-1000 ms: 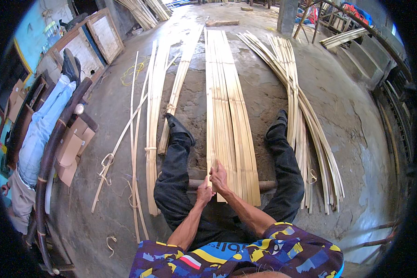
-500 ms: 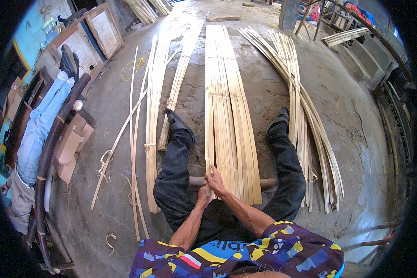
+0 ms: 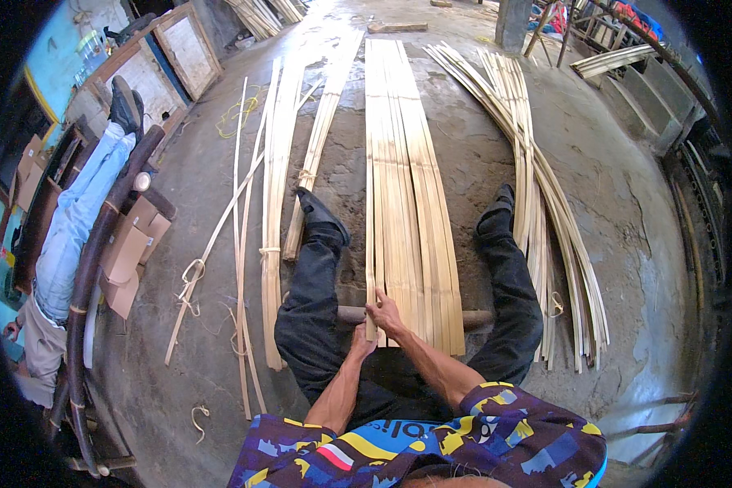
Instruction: The person sits on the floor and repeatedly picks up thin bamboo strips, aligns them, and places them into a growing stack. The person occasionally shifts the stack and continues adding strips one by one.
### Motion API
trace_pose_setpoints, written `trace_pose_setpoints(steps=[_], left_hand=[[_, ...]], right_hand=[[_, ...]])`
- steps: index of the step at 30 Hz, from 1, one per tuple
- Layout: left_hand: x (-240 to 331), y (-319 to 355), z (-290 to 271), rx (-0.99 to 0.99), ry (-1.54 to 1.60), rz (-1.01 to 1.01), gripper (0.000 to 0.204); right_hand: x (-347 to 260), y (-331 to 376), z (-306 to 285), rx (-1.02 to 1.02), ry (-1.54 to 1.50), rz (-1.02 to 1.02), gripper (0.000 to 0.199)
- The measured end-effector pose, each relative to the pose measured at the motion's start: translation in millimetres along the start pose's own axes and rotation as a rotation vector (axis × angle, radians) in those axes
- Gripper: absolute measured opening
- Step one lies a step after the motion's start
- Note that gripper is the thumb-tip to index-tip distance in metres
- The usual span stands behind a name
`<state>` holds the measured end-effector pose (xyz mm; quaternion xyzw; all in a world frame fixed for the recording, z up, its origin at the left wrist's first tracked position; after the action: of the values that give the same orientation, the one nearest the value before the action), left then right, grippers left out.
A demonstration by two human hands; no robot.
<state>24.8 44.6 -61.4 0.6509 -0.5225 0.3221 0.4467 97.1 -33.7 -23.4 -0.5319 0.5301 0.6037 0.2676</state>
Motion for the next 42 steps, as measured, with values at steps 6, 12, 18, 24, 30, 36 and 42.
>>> trace_pose_setpoints(steps=[6, 12, 18, 24, 30, 36, 42], left_hand=[[18.5, 5.9, -5.7, 0.055, -0.189, 0.014, 0.017], [22.8, 7.0, -6.4, 0.015, -0.356, -0.033, 0.019], [23.9, 7.8, -11.7, -0.005, -0.125, -0.146, 0.023], [18.6, 10.5, -14.6, 0.049, 0.737, -0.436, 0.022], [3.2, 1.3, -16.1, 0.155, 0.41, -0.405, 0.027], [2.2, 6.8, -20.4, 0.194, 0.535, -0.444, 0.026], [28.2, 14.4, -26.2, 0.262, 0.138, -0.283, 0.037]], right_hand=[[-0.9, 13.8, 7.4, 0.0, -0.121, -0.023, 0.054], [-17.6, 2.1, 0.4, 0.274, 0.316, -0.115, 0.049], [-4.9, 12.6, 10.7, 0.226, -0.322, 0.003, 0.044], [-6.6, 30.7, 17.8, 0.257, -0.26, -0.025, 0.04], [-2.1, 20.9, 13.0, 0.197, 0.166, 0.041, 0.042], [13.2, 16.8, 16.2, 0.12, 0.376, -0.083, 0.031], [19.3, 25.1, 13.6, 0.086, 0.526, -0.18, 0.036]])
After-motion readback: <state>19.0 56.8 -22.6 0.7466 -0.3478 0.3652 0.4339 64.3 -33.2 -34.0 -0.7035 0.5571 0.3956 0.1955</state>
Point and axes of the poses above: each hand's wrist, its own y-axis away from the middle knuckle, its own z-axis out of the palm, x = y × z, the point moved 4 cm from there along -y, towards the middle knuckle, and after that the axes turned 3 degrees about -x, right-handed, at the moved point
